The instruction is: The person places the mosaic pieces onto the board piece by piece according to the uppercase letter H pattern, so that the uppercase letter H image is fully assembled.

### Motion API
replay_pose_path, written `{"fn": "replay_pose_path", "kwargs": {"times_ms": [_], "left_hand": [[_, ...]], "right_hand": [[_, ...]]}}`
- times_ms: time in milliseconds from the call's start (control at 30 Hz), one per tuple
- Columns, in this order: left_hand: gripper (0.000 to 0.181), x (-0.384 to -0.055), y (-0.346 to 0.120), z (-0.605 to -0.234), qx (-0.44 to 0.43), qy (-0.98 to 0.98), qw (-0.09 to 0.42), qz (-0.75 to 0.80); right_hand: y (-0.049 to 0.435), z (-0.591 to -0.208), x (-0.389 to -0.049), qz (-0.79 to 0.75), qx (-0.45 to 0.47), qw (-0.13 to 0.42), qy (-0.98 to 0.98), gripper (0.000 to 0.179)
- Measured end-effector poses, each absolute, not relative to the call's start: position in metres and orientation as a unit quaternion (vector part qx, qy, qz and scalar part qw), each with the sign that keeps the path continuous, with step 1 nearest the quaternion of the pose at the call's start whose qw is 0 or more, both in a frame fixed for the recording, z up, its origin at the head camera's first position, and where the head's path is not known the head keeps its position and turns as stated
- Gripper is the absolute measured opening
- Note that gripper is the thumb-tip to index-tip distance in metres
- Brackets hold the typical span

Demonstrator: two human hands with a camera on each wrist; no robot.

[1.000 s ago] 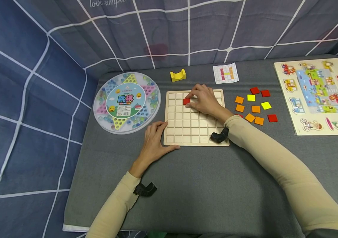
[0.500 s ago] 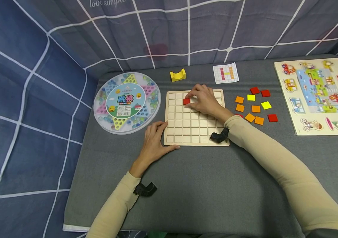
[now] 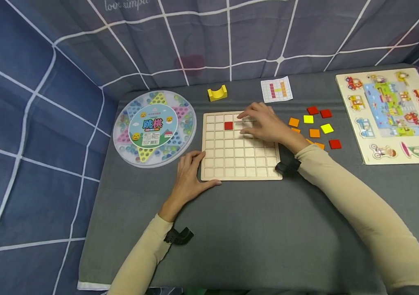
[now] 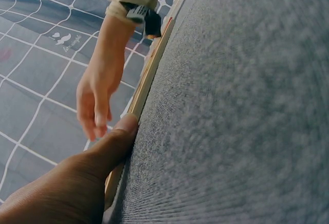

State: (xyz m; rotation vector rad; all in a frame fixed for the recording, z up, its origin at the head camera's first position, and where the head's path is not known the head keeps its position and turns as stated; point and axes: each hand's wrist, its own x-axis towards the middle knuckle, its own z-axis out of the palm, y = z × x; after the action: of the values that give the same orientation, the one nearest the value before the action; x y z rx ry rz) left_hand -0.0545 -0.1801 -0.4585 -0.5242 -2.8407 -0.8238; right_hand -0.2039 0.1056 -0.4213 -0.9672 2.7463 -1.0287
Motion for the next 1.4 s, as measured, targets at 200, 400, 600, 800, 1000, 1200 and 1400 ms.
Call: {"fn": "replay_pose_path", "kwargs": {"times_ms": [200, 400, 600, 800, 1000, 1200, 1400], "left_hand": [[0.101, -0.055, -0.18, -0.458, -0.175, -0.942, 0.072, -0.276], [0.101, -0.055, -0.183, -0.458, -0.179, -0.942, 0.084, -0.271], [0.1, -0.055, -0.184, -0.457, -0.178, -0.941, 0.082, -0.276], [0.1, -0.056, -0.182, -0.457, -0.179, -0.942, 0.08, -0.274], [0.1, -0.056, -0.18, -0.459, -0.182, -0.941, 0.078, -0.276], [0.1, -0.056, -0.18, -0.458, -0.179, -0.941, 0.07, -0.277], [0.1, -0.056, -0.18, -0.457, -0.173, -0.944, 0.063, -0.275]], "right_hand": [[0.158, -0.419, -0.19, -0.338, -0.312, 0.013, 0.888, 0.041], [0.204, -0.426, -0.167, -0.318, -0.281, -0.013, 0.906, 0.041], [0.224, -0.432, -0.153, -0.307, -0.269, -0.031, 0.912, 0.038], [0.232, -0.437, -0.149, -0.293, -0.274, -0.019, 0.916, 0.032], [0.236, -0.442, -0.147, -0.298, -0.272, -0.017, 0.915, 0.028], [0.237, -0.449, -0.149, -0.328, -0.283, -0.027, 0.901, 0.027], [0.238, -0.451, -0.149, -0.342, -0.289, -0.028, 0.894, 0.028]]}}
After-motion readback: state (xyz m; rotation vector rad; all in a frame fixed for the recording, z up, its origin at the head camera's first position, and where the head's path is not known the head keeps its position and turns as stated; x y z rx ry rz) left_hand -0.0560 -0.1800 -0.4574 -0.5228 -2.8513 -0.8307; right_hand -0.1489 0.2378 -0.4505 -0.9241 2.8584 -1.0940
